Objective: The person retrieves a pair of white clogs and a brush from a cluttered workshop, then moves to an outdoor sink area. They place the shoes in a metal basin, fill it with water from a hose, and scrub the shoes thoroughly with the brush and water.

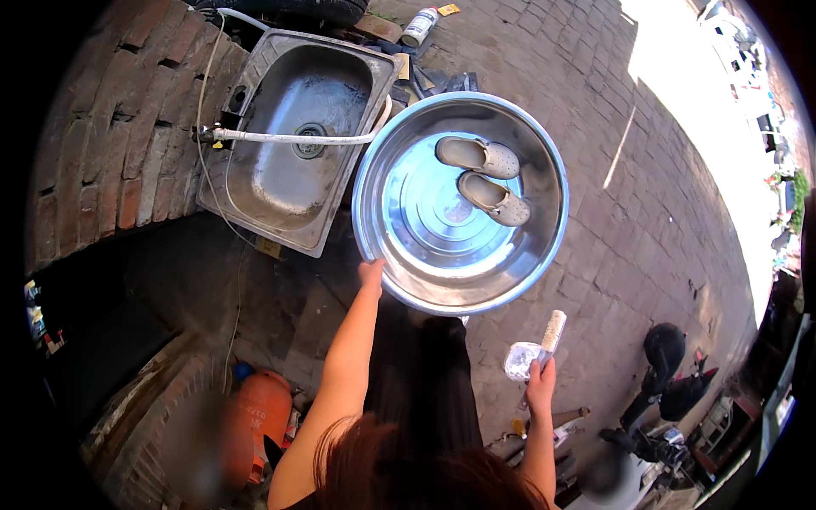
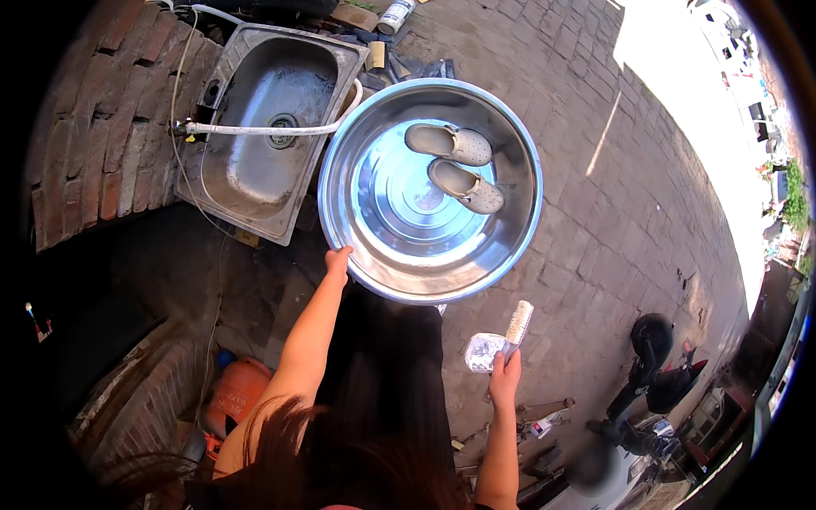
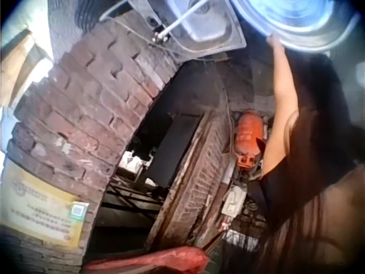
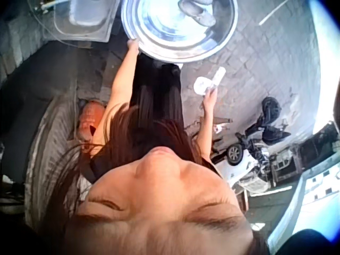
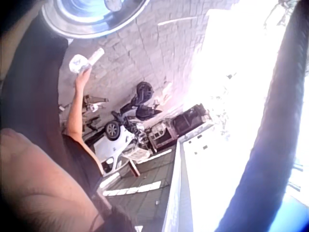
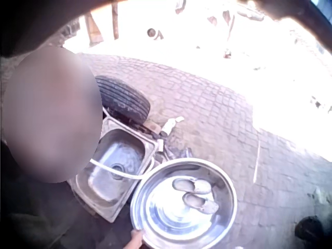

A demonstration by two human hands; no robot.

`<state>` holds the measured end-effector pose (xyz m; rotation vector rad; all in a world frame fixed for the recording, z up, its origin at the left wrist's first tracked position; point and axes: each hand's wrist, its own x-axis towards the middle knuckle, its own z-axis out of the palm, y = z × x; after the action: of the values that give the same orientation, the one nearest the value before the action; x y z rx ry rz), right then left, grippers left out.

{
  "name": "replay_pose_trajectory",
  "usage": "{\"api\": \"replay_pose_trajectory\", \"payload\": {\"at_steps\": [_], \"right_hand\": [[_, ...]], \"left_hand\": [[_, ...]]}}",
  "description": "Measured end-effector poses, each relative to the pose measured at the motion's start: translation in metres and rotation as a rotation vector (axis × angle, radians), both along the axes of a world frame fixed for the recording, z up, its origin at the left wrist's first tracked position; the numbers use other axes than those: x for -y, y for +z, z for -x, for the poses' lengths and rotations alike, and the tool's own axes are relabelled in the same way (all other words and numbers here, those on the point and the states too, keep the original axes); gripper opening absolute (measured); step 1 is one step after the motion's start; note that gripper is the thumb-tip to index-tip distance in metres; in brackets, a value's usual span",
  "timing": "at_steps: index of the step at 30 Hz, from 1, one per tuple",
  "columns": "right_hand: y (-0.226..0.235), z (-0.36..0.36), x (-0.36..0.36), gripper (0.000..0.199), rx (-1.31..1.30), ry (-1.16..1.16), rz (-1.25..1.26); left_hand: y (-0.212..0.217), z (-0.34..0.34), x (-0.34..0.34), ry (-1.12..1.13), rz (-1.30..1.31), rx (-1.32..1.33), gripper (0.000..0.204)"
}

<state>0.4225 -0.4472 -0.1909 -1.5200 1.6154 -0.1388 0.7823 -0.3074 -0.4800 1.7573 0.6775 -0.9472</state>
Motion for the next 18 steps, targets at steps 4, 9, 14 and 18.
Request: {"api": "replay_pose_trajectory", "payload": {"at_steps": [4, 9, 14, 18], "right_hand": [[-0.008, -0.027, 0.001, 0.018, -0.004, 0.007, -0.016], [-0.046, -0.063, 0.024, 0.019, -0.005, 0.011, -0.034], [-0.141, -0.115, 0.043, 0.018, 0.053, 0.134, 0.108], [-0.205, -0.157, 0.044, 0.02, 0.062, 0.125, 0.059]], "left_hand": [[-0.003, 0.001, -0.003, 0.018, -0.015, 0.119, 0.04], [0.008, -0.005, 0.007, -0.08, -0.147, 0.081, 0.046], [-0.004, -0.009, -0.031, -0.095, -0.041, 0.009, 0.038], [0.018, -0.014, -0.025, -0.213, -0.053, 0.097, 0.038]]}}
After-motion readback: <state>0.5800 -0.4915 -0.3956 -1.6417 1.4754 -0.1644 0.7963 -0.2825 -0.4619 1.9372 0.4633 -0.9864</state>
